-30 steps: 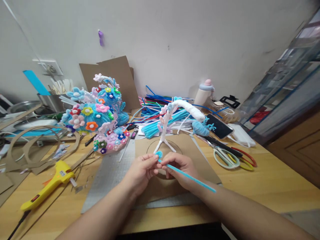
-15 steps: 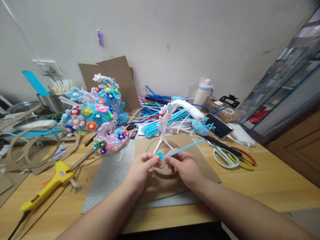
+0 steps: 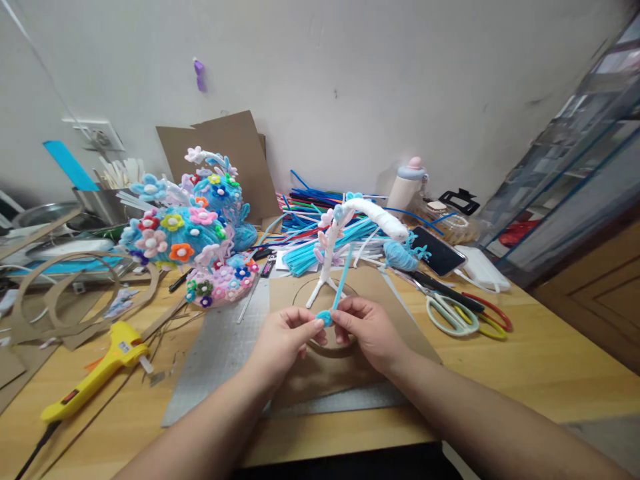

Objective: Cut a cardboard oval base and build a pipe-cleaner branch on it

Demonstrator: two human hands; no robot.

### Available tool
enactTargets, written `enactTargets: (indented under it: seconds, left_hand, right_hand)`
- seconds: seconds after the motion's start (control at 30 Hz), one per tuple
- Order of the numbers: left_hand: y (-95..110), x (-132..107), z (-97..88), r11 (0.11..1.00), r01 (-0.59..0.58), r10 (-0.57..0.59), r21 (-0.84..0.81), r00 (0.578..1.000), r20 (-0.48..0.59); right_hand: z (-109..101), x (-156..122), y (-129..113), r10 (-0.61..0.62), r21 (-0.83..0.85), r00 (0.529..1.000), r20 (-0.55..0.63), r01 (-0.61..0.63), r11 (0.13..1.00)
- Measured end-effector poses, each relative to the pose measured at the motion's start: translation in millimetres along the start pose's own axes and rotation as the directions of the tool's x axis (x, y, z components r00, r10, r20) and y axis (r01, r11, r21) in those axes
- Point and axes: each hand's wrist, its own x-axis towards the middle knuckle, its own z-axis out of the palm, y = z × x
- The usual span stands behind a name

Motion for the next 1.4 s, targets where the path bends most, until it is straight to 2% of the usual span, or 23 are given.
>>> enactTargets:
  seconds: [0.17, 0.33, 0.53, 0.7, 0.87, 1.07, 1.23, 1.4]
  left_hand:
    - [7.6, -2.4, -1.7, 0.984, 0.007, -0.008, 0.178, 1.0, 0.004]
    - [8.4, -2.7, -4.2, 0.907, -0.002, -0.031, 0.421, 0.997, 0.073]
    - [1.5, -5.0, -6.0, 0.797, 0.024, -0.095, 0.604, 0.992, 0.086]
    - [-0.2, -5.0, -6.1, 0.772, 0.024, -0.09, 0.636, 0.993, 0.072]
    - [3.2, -1.7, -4.6, 0.848, 0.048, -0.067, 0.528, 0.998, 0.016]
    - [7.8, -0.5, -1.5, 0.974, 0.107, -0.101, 0.201, 0.994, -0.041]
    - [3.4, 1.5, -3.5, 0.996, 0.087, -0.086, 0.02, 0.996, -0.019]
    - [-2.4, 4.8, -5.1, 0.996, 0.052, -0.054, -0.075, 0.998, -0.014]
  right_hand:
    - [-8.0, 2.3, -3.2, 0.084, -0.052, 0.99, 0.116, -0.078, 0.996]
    - [-15.7, 5.8, -9.2, 0.219, -0.192, 0.935, 0.279, -0.169, 0.967]
    - [-16.5, 5.6, -7.9, 0.336, -0.373, 0.89, 0.309, -0.211, 0.903]
    - [-15.2, 4.1, -2.5, 0.327, -0.405, 0.88, 0.345, -0.174, 0.898]
    - [-11.0, 3.4, -1.9, 0.296, -0.376, 0.899, 0.322, -0.166, 0.912]
    - [-10.2, 6.1, 0.4, 0.239, -0.127, 0.918, 0.316, -0.208, 0.97]
    - [-9.5, 6.2, 0.5, 0.216, 0.015, 0.914, 0.344, -0.235, 0.972]
    - [-3.5, 2.1, 1.5, 0.193, 0.02, 0.937, 0.29, -0.207, 0.978]
